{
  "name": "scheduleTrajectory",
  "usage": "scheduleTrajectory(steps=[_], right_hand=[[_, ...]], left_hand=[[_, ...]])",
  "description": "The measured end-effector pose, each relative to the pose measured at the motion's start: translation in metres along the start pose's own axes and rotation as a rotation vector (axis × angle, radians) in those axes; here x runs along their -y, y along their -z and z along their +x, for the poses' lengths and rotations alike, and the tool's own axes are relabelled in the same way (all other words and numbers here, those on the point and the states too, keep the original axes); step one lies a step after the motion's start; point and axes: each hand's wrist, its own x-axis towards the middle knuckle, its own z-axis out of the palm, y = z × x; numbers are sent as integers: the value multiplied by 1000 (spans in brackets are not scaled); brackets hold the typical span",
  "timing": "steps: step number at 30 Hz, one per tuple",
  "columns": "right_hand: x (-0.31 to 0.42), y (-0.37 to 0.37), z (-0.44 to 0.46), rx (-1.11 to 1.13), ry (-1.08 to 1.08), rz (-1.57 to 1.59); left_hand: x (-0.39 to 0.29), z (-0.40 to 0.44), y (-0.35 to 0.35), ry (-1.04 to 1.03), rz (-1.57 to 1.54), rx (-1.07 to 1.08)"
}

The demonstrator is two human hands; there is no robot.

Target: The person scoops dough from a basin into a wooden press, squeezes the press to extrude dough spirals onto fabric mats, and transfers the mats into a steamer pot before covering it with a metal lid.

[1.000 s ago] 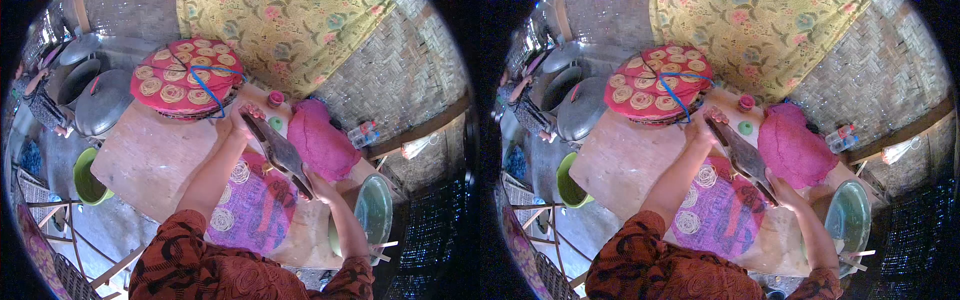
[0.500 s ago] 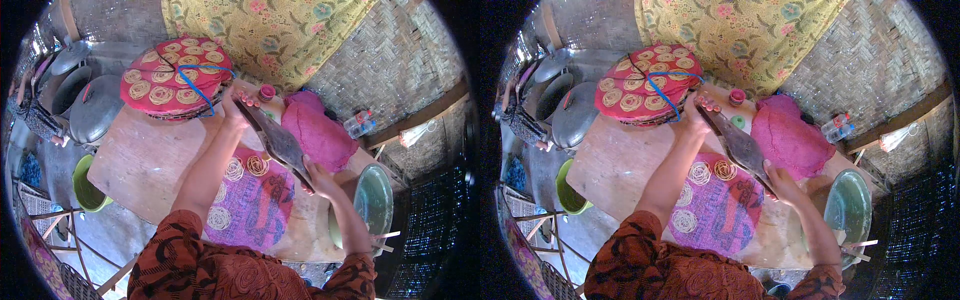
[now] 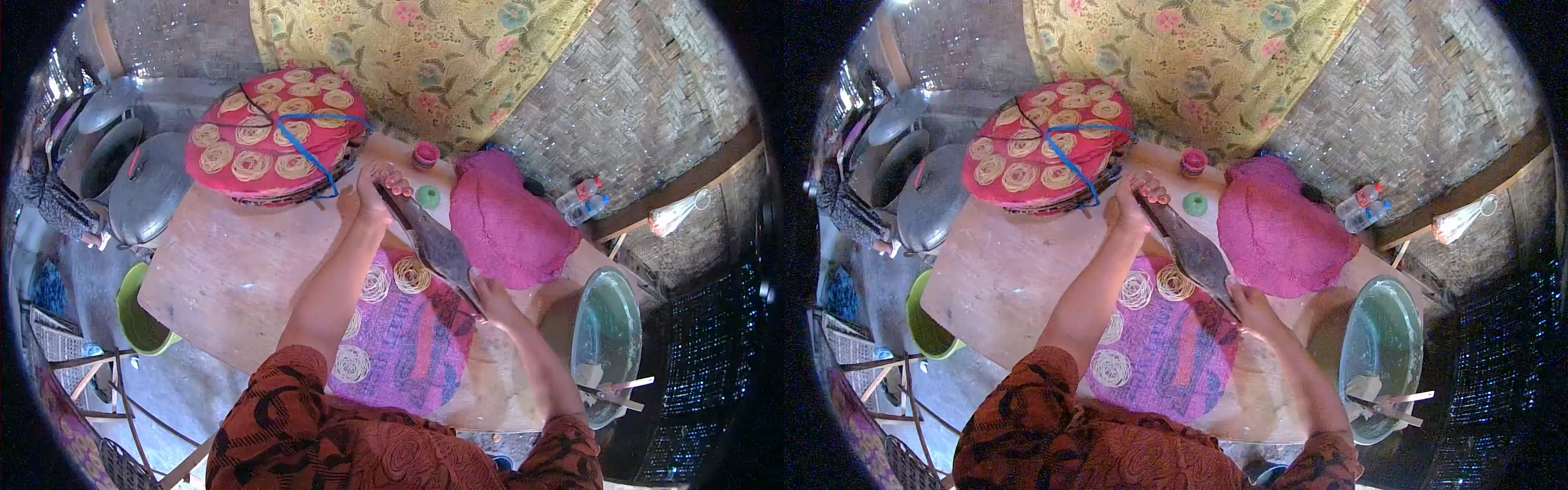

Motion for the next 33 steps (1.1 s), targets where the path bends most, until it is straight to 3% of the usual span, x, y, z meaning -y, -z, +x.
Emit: scheduleTrajectory(steps=[3, 5, 7, 9, 11, 15, 19, 21, 25, 27, 29, 33], right_hand=[[-10, -5, 7, -55, 91, 62], [3, 3, -10, 166, -49, 413], [21, 18, -32, 192, -70, 431], [28, 32, -49, 215, -90, 445], [28, 43, -59, 253, -294, 412], [12, 48, -59, 144, -367, 276], [16, 38, -63, 43, -294, 190], [24, 33, -76, 17, -223, 197], [24, 48, -96, 14, -390, 201], [22, 50, -93, -12, -372, 179], [27, 48, -88, -99, -276, 21], [14, 34, -74, -134, -238, 53]], left_hand=[[-3, 0, -45, 4, 134, 41], [0, 3, -61, 23, 178, 47], [6, 9, -67, 76, 129, 98], [27, 4, -62, 50, 82, 17], [53, 1, -36, 22, 31, -181], [79, -6, -7, 102, -103, -211], [66, 4, -26, 71, -31, -160], [66, -5, -39, 93, -30, -237], [83, -14, -42, 113, -105, -242], [88, -14, -40, 96, -105, -248], [86, -3, -43, 80, -90, -189], [66, 1, -40, 115, -57, -115]])
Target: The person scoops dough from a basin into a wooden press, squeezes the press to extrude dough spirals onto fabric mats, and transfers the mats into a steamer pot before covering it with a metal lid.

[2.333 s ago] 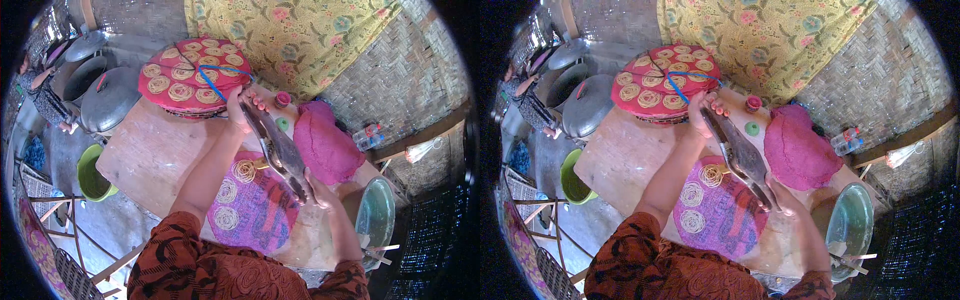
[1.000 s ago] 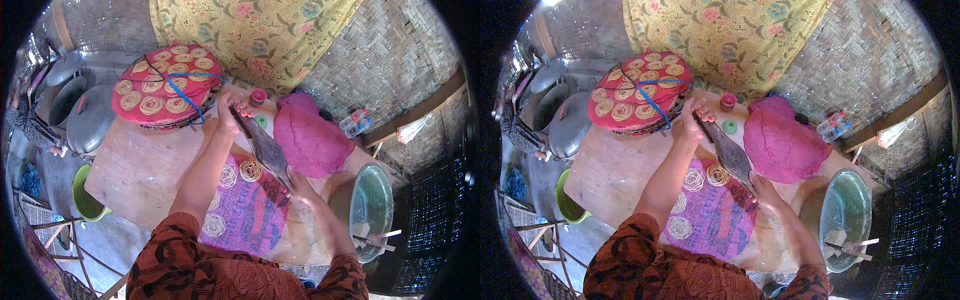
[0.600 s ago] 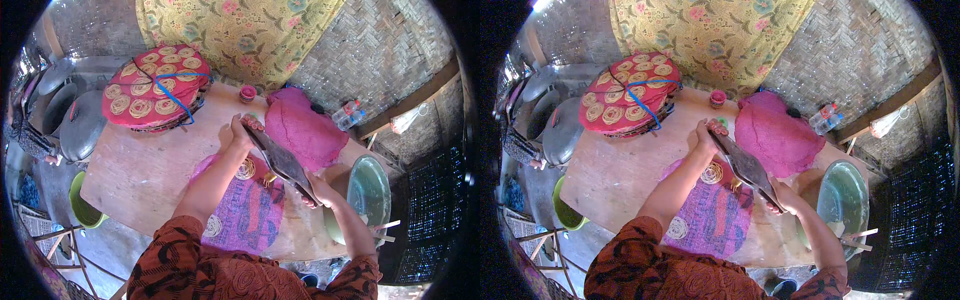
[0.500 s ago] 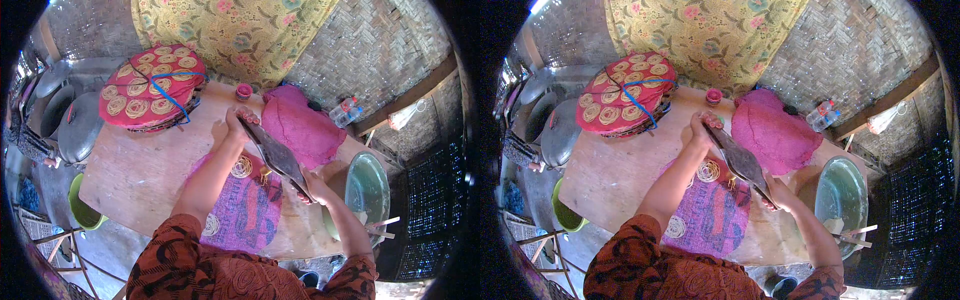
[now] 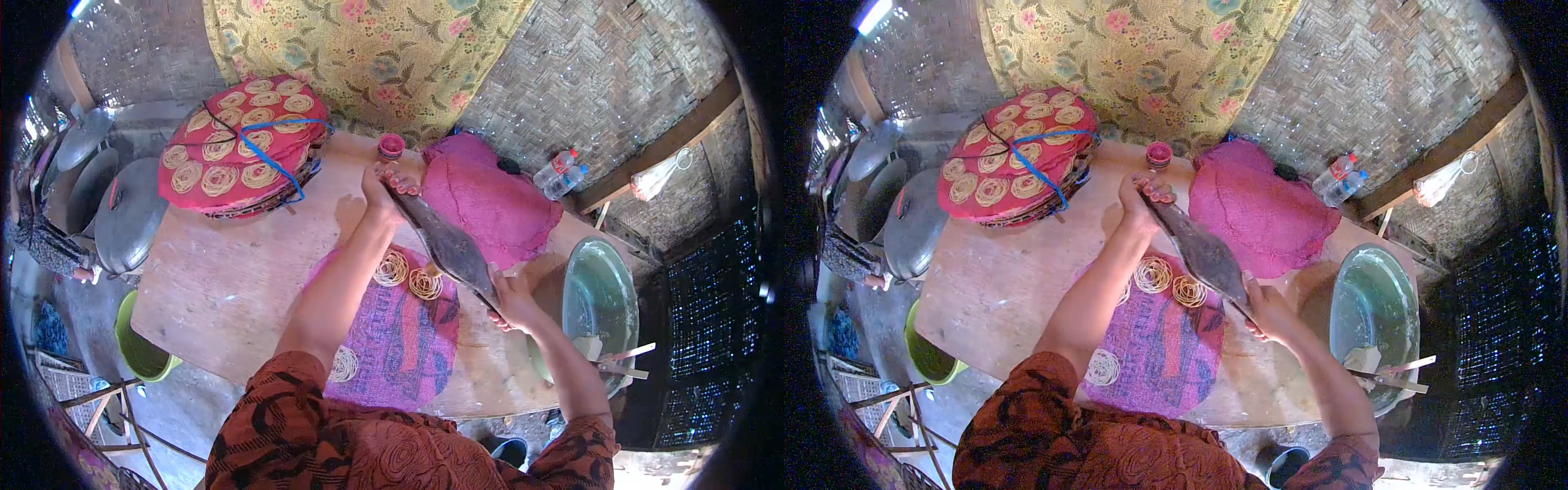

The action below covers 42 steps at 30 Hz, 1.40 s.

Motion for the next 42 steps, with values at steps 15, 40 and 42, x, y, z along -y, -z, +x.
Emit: scheduleTrajectory(steps=[15, 40, 42], right_hand=[[-32, -18, 44, -6, 46, -19], [40, -63, -133, -41, 1584, -338], [90, -68, -212, 407, 1280, -479]], left_hand=[[0, 9, 50, 28, 49, 75], [61, -292, -76, 236, 2021, 896], [65, -279, -91, 199, 2079, 1013]])
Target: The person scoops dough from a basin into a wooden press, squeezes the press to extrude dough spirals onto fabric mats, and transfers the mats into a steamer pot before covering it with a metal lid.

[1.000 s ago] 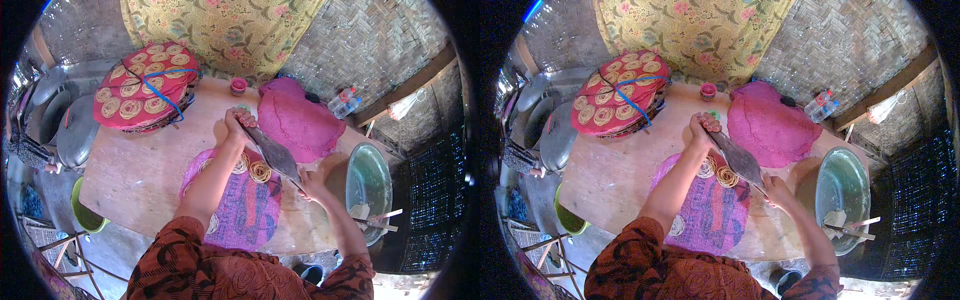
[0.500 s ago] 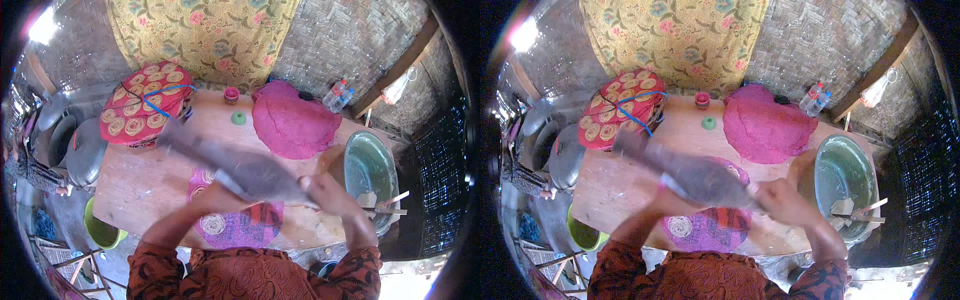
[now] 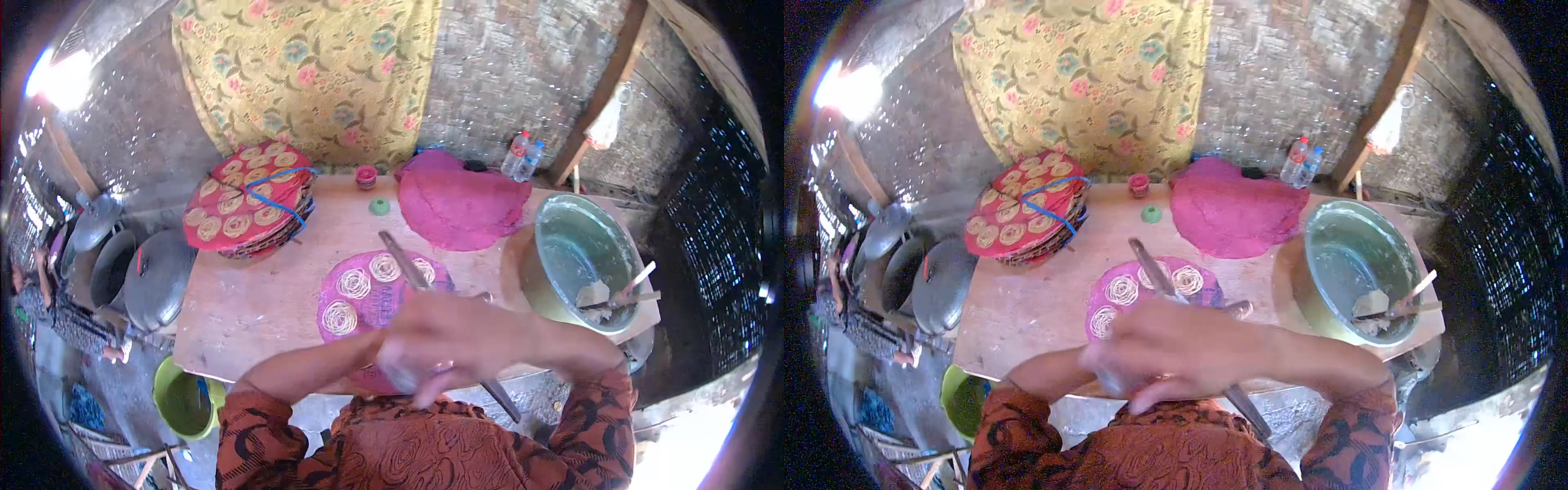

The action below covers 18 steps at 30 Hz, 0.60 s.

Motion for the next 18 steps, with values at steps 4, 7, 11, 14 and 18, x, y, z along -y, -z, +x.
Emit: scheduleTrajectory(steps=[4, 7, 11, 14, 18], right_hand=[[25, -1, -22, -93, 232, -342], [15, -4, -39, -502, -18, -315], [-4, 10, -73, -932, -210, -167], [7, 46, -142, -1340, -269, -144], [7, 88, -230, -1995, 129, -8]], left_hand=[[-4, 27, 14, -69, 133, 54], [-4, 26, 14, -62, 156, 63], [-24, 12, 27, -15, 137, 19], [44, 6, 12, -27, -33, -186], [59, 44, -8, 414, -78, -115]])
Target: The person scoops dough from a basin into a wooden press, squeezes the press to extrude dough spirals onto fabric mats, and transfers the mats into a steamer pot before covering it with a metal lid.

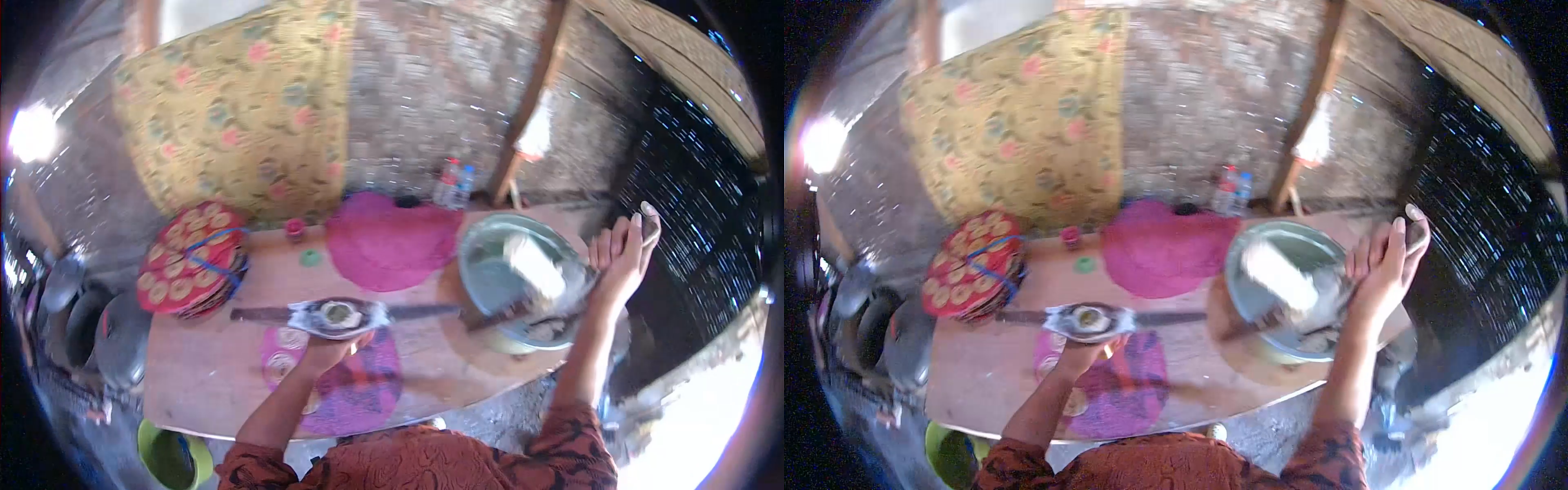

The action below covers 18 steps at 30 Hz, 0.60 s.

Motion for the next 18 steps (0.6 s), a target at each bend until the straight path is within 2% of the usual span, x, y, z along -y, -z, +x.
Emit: scheduleTrajectory(steps=[1, 3, 4, 5, 6, 8, 10, 11, 12, 13, 14, 15, 17, 18], right_hand=[[-12, 16, 11, -109, 37, 48], [-54, 43, 25, -304, 100, 160], [-72, 45, 23, -413, 44, 174], [-101, 55, 22, -499, -76, 184], [-112, 52, 10, -312, -132, 242], [-135, 75, 8, -129, -540, 447], [-155, 131, 21, 400, -569, -309], [-143, 149, 34, 788, -320, -800], [-140, 169, 40, 789, -353, -809], [-139, 189, 43, 1107, -269, -1386], [-141, 207, 44, 1426, -143, -1956], [-148, 223, 46, 1450, -178, -1946], [-165, 250, 50, 1786, -198, -2162], [-173, 259, 50, 1804, -216, -2155]], left_hand=[[6, 23, -31, -153, -395, -202], [-55, 64, -49, -372, -663, -261], [-86, 84, -58, -491, -787, -271], [-155, 81, -49, -694, -993, -346], [-193, 83, -48, -884, -1201, -425], [-173, 118, -50, -919, -1273, -638], [-181, 113, -10, -991, -1137, -812], [-180, 107, 6, -1007, -1079, -882], [-200, 98, 19, -1021, -1115, -956], [-182, 94, 29, -991, -975, -1052], [-173, 86, 34, -954, -897, -1041], [-164, 79, 38, -919, -818, -1029], [-133, 63, 31, -773, -831, -912], [-133, 65, 19, -682, -809, -936]])
